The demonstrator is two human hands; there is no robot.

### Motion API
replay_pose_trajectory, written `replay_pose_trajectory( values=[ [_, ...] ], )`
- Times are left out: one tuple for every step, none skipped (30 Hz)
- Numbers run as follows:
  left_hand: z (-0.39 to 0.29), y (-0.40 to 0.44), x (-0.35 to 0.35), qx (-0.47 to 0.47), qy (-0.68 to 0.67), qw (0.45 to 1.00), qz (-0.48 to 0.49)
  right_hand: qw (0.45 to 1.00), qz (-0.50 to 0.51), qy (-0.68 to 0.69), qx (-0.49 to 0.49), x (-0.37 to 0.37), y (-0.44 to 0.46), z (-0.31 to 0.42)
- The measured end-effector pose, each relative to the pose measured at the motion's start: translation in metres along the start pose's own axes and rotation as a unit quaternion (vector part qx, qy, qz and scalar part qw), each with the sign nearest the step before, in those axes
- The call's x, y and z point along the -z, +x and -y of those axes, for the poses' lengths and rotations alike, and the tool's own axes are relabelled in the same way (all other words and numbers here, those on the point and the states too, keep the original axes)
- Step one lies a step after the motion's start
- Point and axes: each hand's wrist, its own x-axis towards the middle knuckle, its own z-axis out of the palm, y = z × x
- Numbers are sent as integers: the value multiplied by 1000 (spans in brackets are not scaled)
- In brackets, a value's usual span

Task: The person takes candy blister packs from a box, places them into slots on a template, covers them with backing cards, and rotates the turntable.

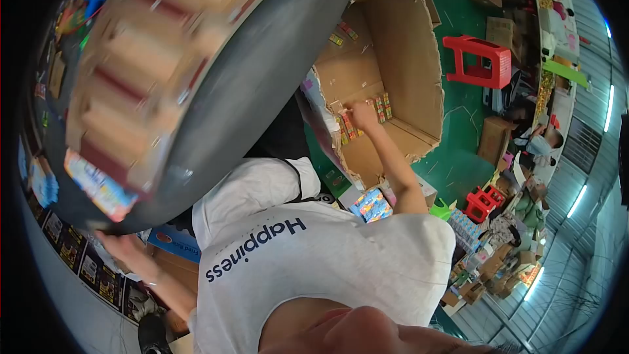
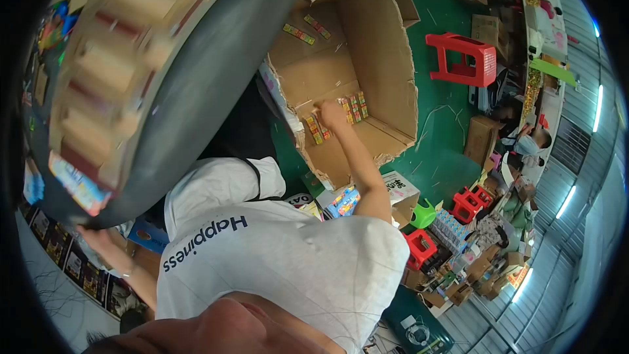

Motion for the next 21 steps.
replay_pose_trajectory(
  values=[
    [-24, 14, -12, -32, 28, 999, -17, 980, 71, -179, 42, -29, 2, -15],
    [-52, 70, 14, -11, 71, 997, -26, 981, 76, -176, 42, -51, 1, -25],
    [-81, 134, 46, -30, 101, 994, -31, 965, 62, -228, 113, -68, 2, -31],
    [-107, 173, 61, -34, 113, 993, -24, 942, 46, -278, 182, -76, 2, -26],
    [-121, 195, 65, -38, 127, 991, -16, 944, 48, -274, 178, -79, 3, -25],
    [-139, 210, 67, -17, 138, 990, -14, 946, 72, -260, 178, -77, 4, -17],
    [-150, 212, 57, 4, 148, 989, -11, 948, 95, -246, 178, -72, 5, -8],
    [-156, 213, 49, 5, 158, 987, -28, 953, 73, -235, 179, -67, 4, -2],
    [-166, 207, 39, 7, 163, 986, -28, 953, 77, -233, 176, -66, 5, 1],
    [-178, 201, 32, 24, 215, 976, -29, 948, 99, -246, 176, -66, 10, 2],
    [-179, 193, 28, 39, 267, 962, -30, 942, 121, -258, 177, -69, 15, 0],
    [-197, 235, 52, 21, 315, 949, -9, 942, 120, -257, 180, -69, 16, 0],
    [-199, 217, 44, 19, 313, 950, -12, 938, 112, -262, 197, -71, 20, -2],
    [-209, 199, 34, -11, 280, 959, -42, 934, 103, -267, 214, -73, 24, -2],
    [-210, 172, 16, -40, 247, 965, -72, 934, 101, -266, 217, -76, 28, -1],
    [-200, 140, -2, -203, 278, 937, -62, 927, 97, -276, 233, -83, 30, -3],
    [-189, 104, -22, -360, 310, 878, -62, 920, 91, -288, 249, -87, 31, -5],
    [-169, 53, -54, -452, 313, 834, -51, 920, 90, -288, 252, -84, 29, -2],
    [-137, -16, -90, -498, 300, 814, -5, 910, 162, -302, 234, -79, 24, 6],
    [-113, -73, -119, -509, 289, 809, 51, 894, 228, -316, 221, -68, 21, 23],
    [-94, -119, -138, -497, 292, 808, 124, 901, 268, -278, 197, -55, 17, 38]
  ],
)
